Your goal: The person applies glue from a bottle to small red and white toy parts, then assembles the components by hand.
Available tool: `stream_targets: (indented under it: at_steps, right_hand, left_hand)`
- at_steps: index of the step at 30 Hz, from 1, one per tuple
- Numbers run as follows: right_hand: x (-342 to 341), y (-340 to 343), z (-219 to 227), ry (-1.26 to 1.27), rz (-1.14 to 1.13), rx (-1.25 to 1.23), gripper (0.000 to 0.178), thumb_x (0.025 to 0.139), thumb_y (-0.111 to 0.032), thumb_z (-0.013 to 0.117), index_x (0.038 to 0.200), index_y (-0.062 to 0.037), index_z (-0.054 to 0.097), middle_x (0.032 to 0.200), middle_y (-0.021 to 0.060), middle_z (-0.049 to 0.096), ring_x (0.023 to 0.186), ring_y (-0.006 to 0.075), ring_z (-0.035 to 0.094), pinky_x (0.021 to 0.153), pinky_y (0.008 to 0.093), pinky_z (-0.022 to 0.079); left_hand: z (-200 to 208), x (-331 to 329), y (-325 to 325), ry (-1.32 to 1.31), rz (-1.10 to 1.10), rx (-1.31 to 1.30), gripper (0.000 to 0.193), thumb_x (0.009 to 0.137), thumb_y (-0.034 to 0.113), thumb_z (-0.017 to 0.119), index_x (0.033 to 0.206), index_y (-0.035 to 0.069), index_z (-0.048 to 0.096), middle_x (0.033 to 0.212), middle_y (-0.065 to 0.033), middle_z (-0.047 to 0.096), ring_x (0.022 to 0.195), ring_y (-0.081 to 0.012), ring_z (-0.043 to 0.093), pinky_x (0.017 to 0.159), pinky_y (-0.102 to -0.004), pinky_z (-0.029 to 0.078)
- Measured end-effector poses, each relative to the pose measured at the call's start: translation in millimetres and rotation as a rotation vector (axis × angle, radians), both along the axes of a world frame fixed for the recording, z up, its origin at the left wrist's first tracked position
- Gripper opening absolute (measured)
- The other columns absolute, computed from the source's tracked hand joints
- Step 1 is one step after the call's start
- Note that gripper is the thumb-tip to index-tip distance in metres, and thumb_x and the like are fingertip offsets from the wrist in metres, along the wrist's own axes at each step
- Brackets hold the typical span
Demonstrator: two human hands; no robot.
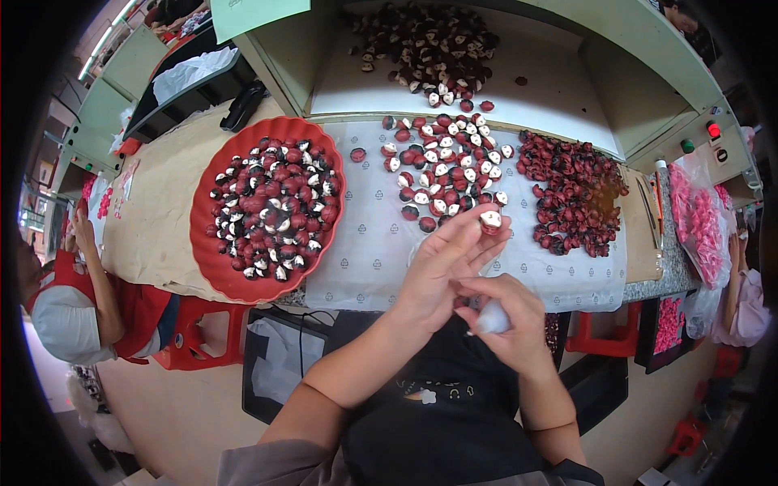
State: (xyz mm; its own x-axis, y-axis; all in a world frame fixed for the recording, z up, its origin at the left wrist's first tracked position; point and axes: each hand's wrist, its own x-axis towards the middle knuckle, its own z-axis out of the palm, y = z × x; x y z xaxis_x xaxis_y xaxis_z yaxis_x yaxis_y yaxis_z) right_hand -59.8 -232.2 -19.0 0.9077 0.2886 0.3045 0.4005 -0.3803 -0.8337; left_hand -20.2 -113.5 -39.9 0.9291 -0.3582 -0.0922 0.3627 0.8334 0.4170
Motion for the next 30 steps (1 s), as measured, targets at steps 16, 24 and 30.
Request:
stream_targets:
  at_steps: [16, 24, 30]
  right_hand:
    - [-21.7, -22.4, -18.7, -0.251, -0.426, 0.368, 0.021, 0.061, 0.003, 0.067, 0.080, -0.0004, 0.059, 0.080, 0.0119, 0.060, 0.071, 0.0218, 0.058, 0.059, 0.0278, 0.045]
    - [-1.8, -24.0, -9.0, -0.498, -0.376, 0.204, 0.022, 0.060, 0.003, 0.067, 0.080, -0.0024, 0.059, 0.081, 0.0107, 0.062, 0.066, 0.0195, 0.057, 0.057, 0.0256, 0.042]
    - [-1.6, -27.9, -15.3, -0.566, -0.374, 0.024, 0.031, 0.056, 0.000, 0.070, 0.085, -0.0023, 0.060, 0.081, 0.0097, 0.060, 0.065, 0.0201, 0.056, 0.055, 0.0256, 0.042]
  left_hand:
    - [0.3, -23.9, -14.6, 0.054, -0.067, -0.006, 0.039, 0.083, 0.018, 0.049, 0.118, 0.002, 0.039, 0.106, -0.0111, 0.051, 0.094, -0.0164, 0.050, 0.088, -0.0300, 0.037]
    - [-3.5, -36.8, -21.4, 0.038, -0.118, 0.075, 0.028, 0.083, 0.015, 0.050, 0.107, 0.002, 0.050, 0.098, -0.0077, 0.056, 0.091, -0.0142, 0.052, 0.084, -0.0292, 0.039]
    - [-6.7, -36.6, -20.2, 0.007, -0.089, 0.123, 0.024, 0.080, 0.010, 0.053, 0.103, 0.000, 0.053, 0.095, -0.0081, 0.057, 0.089, -0.0126, 0.053, 0.081, -0.0271, 0.042]
